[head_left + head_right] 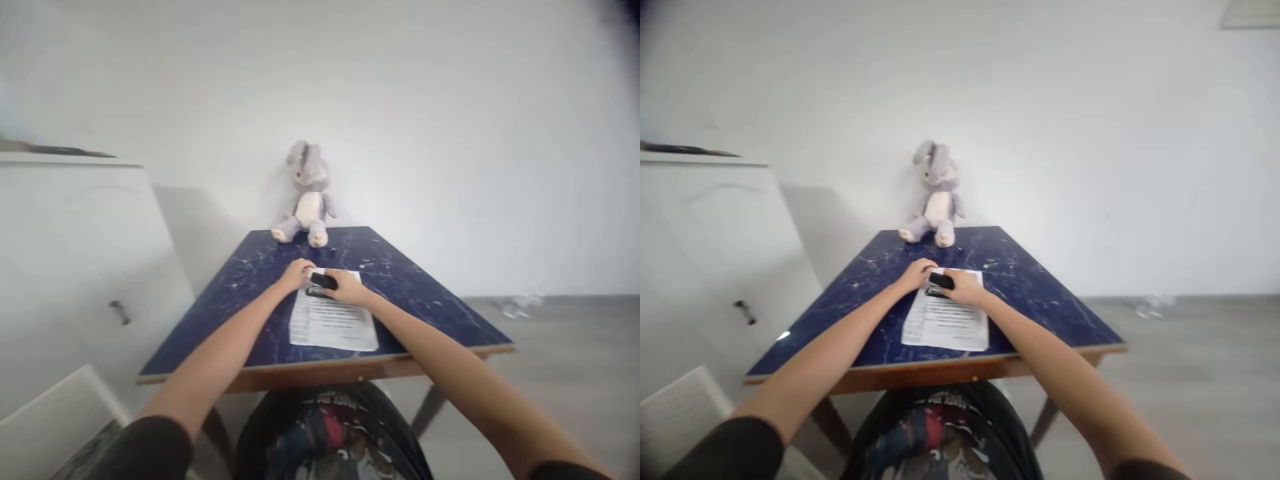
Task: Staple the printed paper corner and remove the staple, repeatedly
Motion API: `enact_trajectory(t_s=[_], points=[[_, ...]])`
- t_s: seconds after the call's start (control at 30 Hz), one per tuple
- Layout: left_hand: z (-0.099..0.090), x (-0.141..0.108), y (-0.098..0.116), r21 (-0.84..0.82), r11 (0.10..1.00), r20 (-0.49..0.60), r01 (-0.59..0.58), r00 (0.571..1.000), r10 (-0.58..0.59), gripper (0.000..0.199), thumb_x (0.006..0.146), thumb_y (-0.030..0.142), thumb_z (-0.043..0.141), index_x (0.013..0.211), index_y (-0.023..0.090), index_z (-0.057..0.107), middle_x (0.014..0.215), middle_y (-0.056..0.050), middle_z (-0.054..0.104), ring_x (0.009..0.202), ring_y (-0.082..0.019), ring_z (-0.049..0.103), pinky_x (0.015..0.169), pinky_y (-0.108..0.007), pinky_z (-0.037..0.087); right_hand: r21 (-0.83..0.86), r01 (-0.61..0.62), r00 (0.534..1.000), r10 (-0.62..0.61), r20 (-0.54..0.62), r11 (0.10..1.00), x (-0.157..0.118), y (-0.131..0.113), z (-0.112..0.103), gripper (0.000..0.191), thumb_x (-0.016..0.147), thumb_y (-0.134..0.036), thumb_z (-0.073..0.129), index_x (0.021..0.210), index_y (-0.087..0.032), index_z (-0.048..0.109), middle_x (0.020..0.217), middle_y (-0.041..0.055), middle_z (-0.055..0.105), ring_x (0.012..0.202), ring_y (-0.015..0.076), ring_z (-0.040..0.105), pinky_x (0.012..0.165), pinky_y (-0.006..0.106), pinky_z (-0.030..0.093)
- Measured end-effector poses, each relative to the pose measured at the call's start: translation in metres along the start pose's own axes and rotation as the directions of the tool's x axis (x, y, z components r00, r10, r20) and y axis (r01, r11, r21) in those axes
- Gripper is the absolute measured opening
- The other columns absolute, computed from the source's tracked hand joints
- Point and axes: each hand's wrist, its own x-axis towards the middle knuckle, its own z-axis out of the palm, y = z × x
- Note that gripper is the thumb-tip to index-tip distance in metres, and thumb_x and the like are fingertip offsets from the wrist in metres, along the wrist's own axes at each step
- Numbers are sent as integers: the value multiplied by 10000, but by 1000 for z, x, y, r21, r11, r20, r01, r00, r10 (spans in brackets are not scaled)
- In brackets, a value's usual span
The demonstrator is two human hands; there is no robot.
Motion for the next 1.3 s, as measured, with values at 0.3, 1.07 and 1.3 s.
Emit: enact_trajectory(t_s=[0.3,1.07,1.3], points=[[11,-3,-4,189,982,118,30,992,-53,279,927,248,578,1135,209,758,1162,-102,704,1127,-260,638,1037,-407,484,255,-85,990,54,129,963,-5,59,-44,371,966,-525,563,1015,-185,704,919,30,715,786,174,633,733,280,491],[14,-10,10,288,953,128,94,983,-135,268,966,266,560,1198,226,687,1230,-117,618,1190,-303,566,1065,-515,442,-353,-298,953,299,-54,887,2,146,-47,367,870,-52,520,1024,-158,836,1138,147,779,1099,254,713,992,292,496],[12,-16,11,283,954,134,104,980,-146,269,963,302,560,1192,232,683,1232,-118,610,1221,-314,552,1087,-560,435,-346,-350,936,319,-145,871,5,189,-30,364,897,-88,476,943,-164,829,980,168,795,944,306,754,844,360,528]])
